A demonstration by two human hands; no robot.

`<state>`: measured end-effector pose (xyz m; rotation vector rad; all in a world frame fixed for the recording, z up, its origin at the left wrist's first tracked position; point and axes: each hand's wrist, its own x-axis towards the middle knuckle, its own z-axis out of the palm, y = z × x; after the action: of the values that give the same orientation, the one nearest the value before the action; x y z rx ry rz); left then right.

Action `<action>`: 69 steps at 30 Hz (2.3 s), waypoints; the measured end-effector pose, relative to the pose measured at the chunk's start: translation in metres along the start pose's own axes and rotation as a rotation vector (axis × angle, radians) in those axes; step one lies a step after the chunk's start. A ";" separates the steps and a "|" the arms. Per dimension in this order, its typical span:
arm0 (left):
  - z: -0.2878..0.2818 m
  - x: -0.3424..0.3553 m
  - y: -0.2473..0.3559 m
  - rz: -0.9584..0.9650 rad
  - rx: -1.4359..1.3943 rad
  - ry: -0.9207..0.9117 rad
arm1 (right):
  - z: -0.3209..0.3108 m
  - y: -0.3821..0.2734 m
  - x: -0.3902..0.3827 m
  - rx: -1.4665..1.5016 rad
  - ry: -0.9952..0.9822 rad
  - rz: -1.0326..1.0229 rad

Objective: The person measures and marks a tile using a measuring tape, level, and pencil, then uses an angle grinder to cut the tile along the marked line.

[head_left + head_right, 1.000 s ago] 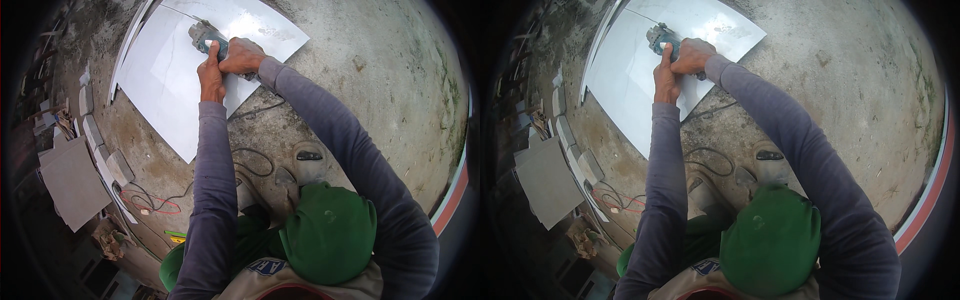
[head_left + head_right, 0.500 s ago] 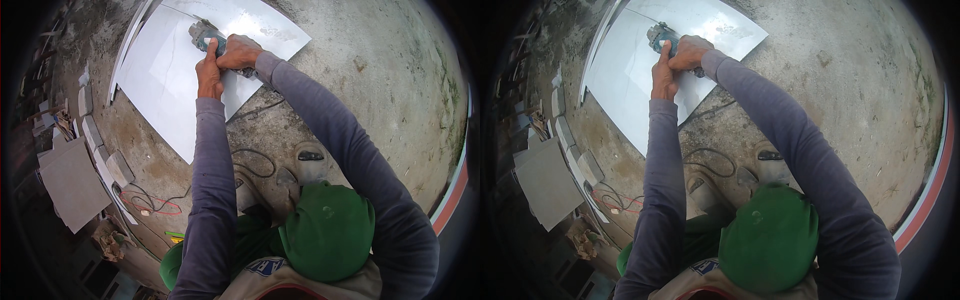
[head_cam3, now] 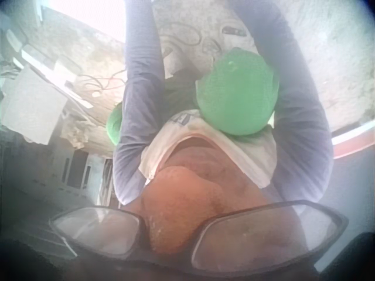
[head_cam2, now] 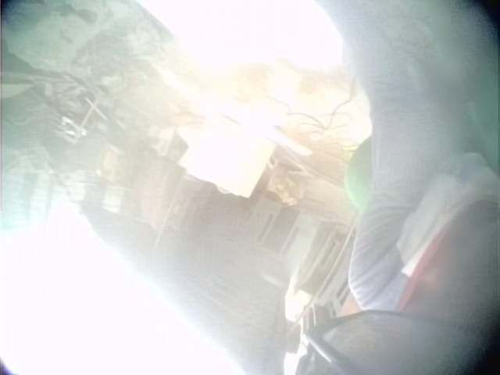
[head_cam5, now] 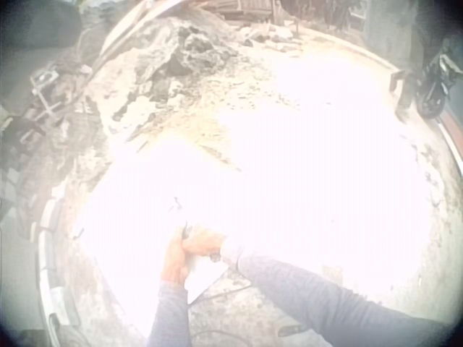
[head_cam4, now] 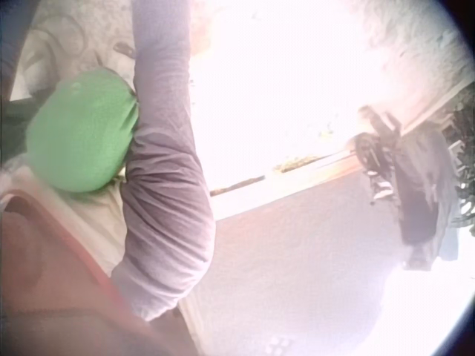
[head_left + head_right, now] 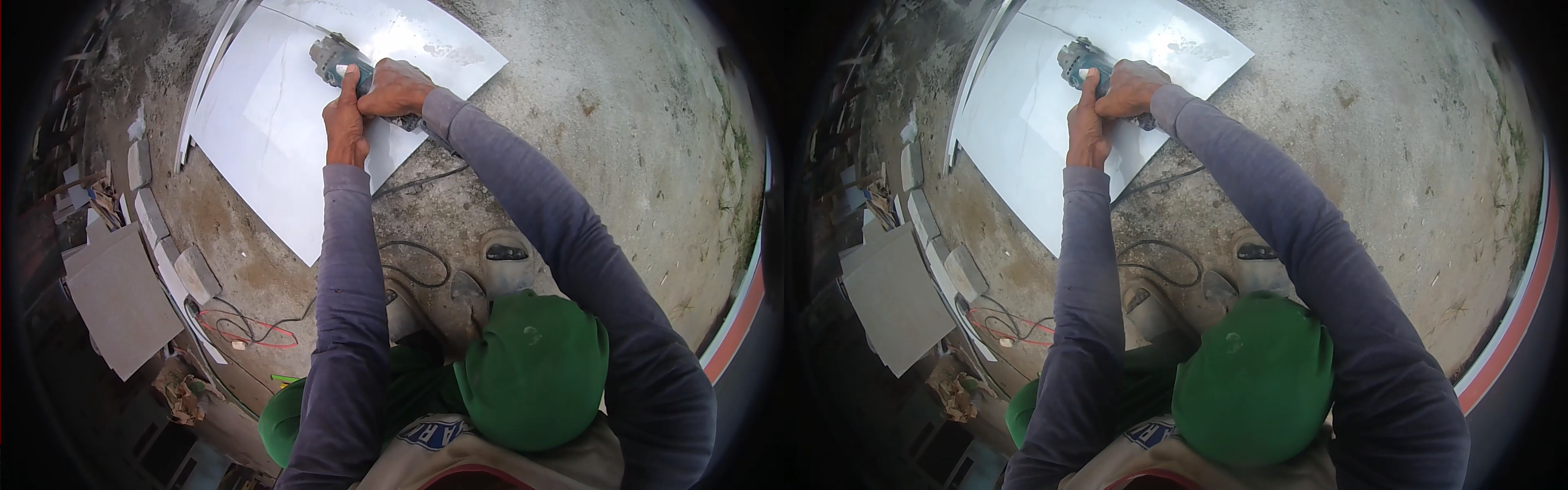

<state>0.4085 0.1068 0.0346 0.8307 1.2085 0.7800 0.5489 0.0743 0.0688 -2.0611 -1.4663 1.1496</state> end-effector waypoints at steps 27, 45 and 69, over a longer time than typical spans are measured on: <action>0.000 -0.007 -0.001 -0.070 0.073 -0.014 | 0.000 0.007 -0.005 0.039 -0.015 0.025; 0.003 -0.019 -0.009 -0.075 0.048 -0.018 | -0.001 0.013 -0.019 0.078 -0.020 -0.003; 0.009 -0.039 -0.018 -0.046 0.060 -0.030 | -0.001 0.020 -0.038 0.066 -0.053 0.052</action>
<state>0.4116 0.0632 0.0389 0.8581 1.2255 0.6945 0.5568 0.0326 0.0710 -2.0501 -1.3864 1.2653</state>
